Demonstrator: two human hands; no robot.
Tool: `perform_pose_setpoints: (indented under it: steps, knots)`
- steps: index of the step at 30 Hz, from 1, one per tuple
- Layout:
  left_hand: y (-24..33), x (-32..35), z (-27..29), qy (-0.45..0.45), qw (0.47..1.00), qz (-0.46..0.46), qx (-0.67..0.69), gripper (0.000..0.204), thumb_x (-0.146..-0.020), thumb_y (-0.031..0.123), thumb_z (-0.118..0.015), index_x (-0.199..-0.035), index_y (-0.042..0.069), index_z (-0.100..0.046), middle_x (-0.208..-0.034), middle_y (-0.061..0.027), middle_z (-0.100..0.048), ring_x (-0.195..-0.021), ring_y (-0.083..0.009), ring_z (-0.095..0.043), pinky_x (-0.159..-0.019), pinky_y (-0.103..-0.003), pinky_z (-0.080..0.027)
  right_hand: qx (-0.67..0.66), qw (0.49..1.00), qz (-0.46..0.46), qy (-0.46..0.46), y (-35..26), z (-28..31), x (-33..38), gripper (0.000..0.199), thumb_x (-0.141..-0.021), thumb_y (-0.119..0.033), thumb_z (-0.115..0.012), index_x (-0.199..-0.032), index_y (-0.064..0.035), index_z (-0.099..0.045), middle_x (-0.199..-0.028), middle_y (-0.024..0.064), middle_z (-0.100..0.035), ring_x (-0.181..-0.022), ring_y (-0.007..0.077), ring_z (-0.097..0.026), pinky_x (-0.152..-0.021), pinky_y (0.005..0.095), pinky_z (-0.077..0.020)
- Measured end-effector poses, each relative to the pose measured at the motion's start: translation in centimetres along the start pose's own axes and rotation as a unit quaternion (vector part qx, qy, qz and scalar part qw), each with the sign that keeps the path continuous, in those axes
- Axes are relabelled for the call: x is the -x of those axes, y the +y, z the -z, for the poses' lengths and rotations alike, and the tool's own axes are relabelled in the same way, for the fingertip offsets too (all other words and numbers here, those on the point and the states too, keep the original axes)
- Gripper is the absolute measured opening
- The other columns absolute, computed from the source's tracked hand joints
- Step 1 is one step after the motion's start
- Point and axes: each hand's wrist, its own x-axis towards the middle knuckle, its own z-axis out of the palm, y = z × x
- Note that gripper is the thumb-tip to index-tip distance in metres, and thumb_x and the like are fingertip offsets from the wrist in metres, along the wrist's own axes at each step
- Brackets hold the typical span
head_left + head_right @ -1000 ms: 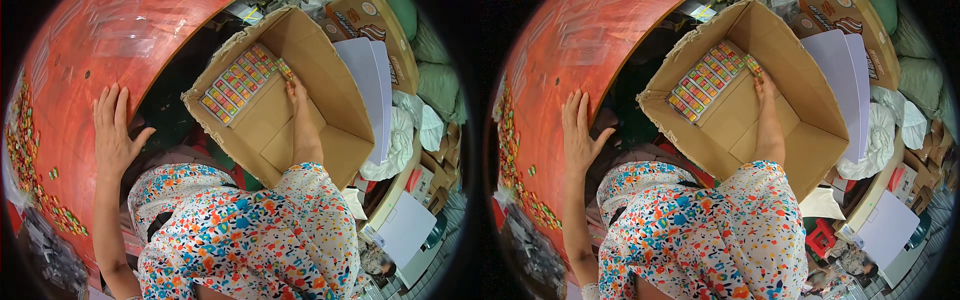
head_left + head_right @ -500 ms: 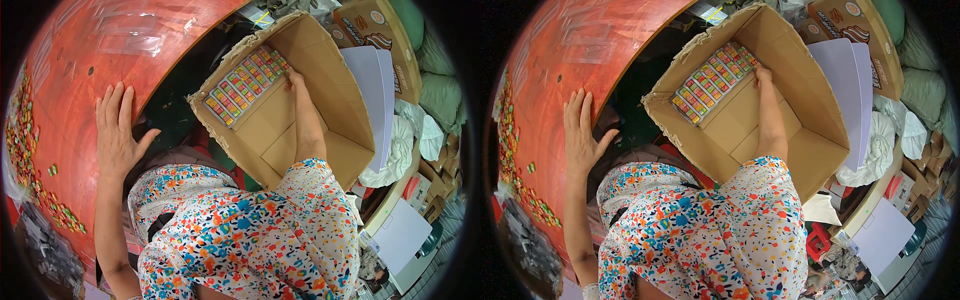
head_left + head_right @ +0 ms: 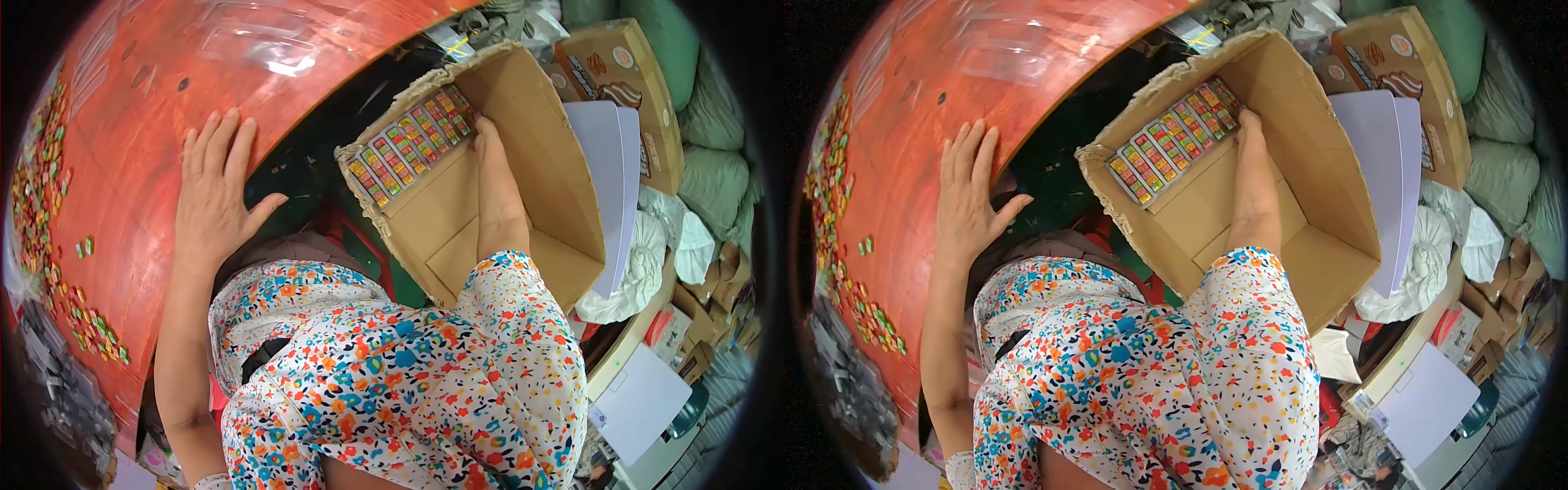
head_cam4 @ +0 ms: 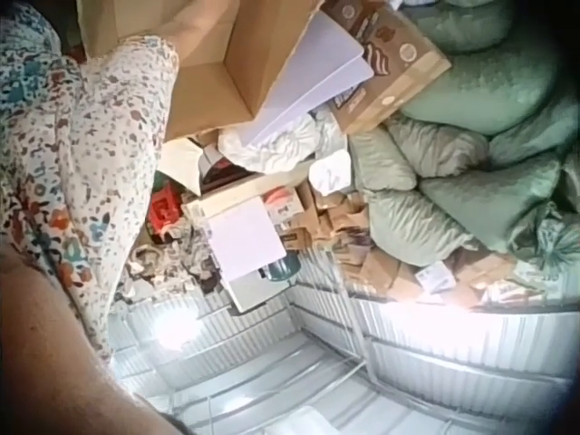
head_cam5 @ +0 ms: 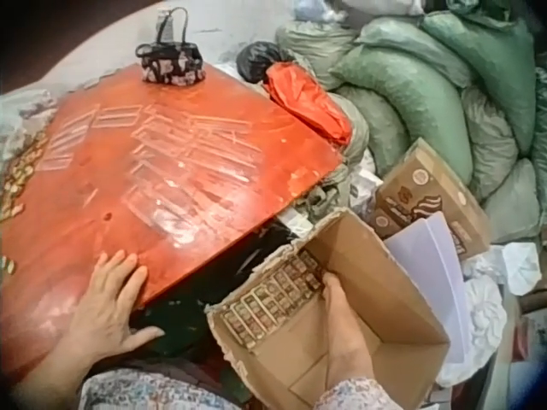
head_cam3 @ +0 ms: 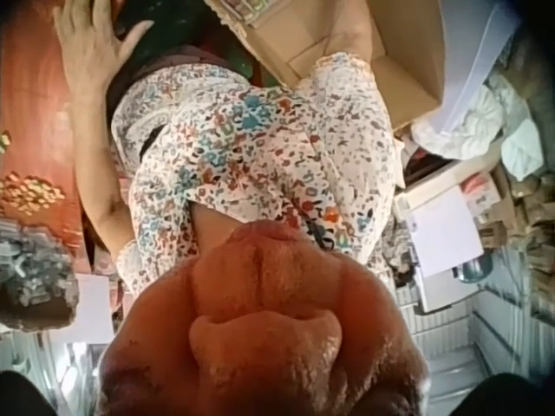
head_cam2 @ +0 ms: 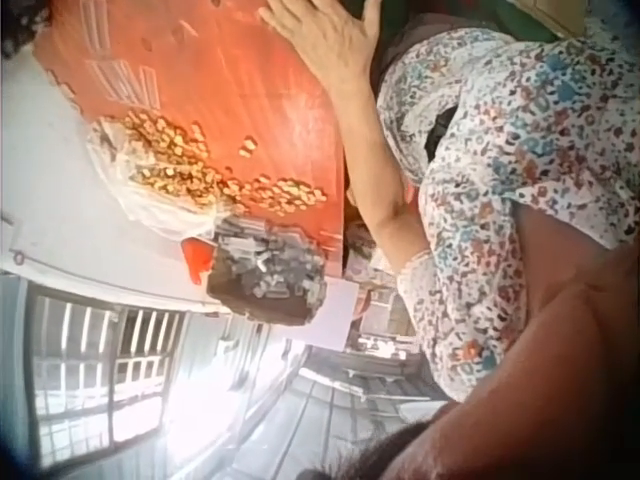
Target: Sorting small colorful square pieces and placing them into clear plastic trays for packaging.
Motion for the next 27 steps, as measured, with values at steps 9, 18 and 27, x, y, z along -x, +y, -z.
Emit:
perform_pose_setpoints:
  steps: [9, 18, 27]
  knots:
    - [0.2, 1.7, -0.6, 0.008, 0.999, 0.005, 0.039, 0.087, -0.075, 0.049, -0.072, -0.141, 0.002, -0.040, -0.143, -0.0198, -0.042, -0.138, -0.0377, -0.032, -0.117, -0.053, -0.020, 0.196, 0.879, 0.411, 0.144, -7.7, -2.8, 22.8, 0.051, -0.098, -0.032, -0.055, -0.131, 0.0058, -0.049, -0.133, 0.0224, -0.051, -0.123, 0.0322, -0.049, -0.105, 0.0389, -0.0381]
    - [0.2, 1.3, -2.5, 0.246, 0.949, -0.012, 0.195, 0.061, -0.084, 0.036, -0.069, -0.129, 0.000, -0.050, -0.139, -0.0193, -0.045, -0.135, -0.0392, -0.037, -0.114, -0.052, -0.026, 0.119, 0.714, 0.654, -0.221, -22.3, -19.9, 43.8, 0.029, -0.101, -0.013, -0.049, -0.125, 0.0019, -0.055, -0.119, 0.0115, -0.059, -0.109, 0.0199, -0.056, -0.097, 0.0325, -0.0436]
    - [-6.2, 19.8, 6.7, 0.248, 0.842, 0.456, -0.145, 0.067, -0.085, 0.048, -0.063, -0.137, 0.010, -0.048, -0.145, -0.0164, -0.043, -0.134, -0.0422, -0.036, -0.109, -0.061, -0.026, 0.288, 0.400, 0.682, -0.541, -17.3, -38.5, 58.2, 0.037, -0.098, -0.023, -0.052, -0.130, -0.0040, -0.055, -0.143, 0.0166, -0.048, -0.133, 0.0324, -0.045, -0.109, 0.0384, -0.0363]
